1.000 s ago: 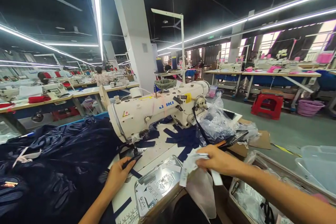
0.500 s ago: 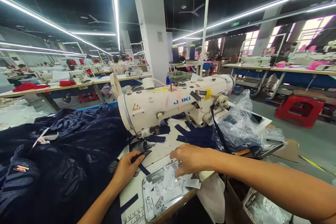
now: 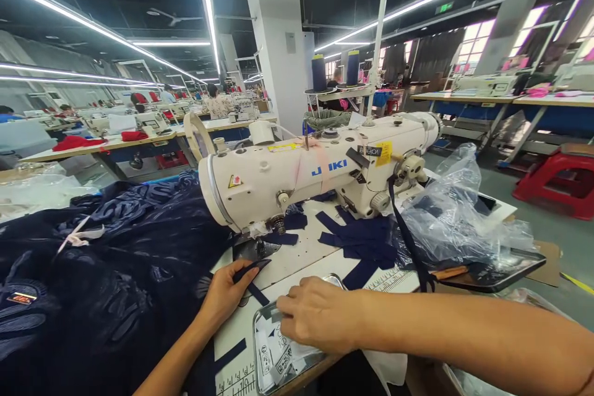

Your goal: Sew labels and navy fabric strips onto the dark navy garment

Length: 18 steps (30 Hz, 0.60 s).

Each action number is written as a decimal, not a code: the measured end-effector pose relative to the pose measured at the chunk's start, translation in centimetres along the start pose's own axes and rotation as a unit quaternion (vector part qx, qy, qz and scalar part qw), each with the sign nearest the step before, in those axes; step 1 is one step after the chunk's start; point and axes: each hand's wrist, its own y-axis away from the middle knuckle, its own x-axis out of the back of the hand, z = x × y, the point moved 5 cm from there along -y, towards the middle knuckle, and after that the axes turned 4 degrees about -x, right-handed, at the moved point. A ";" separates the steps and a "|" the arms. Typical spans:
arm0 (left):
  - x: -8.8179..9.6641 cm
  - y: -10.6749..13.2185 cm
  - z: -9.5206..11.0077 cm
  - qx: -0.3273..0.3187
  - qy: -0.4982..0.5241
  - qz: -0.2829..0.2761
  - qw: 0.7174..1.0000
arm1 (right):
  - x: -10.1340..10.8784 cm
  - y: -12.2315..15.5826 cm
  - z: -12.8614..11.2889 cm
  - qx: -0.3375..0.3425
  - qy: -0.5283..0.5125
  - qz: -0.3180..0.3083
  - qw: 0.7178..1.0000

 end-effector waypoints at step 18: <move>0.4 1.8 1.1 0.126 0.280 0.013 0.952 | -2.0 -2.8 6.1 -0.268 -0.675 0.303 0.618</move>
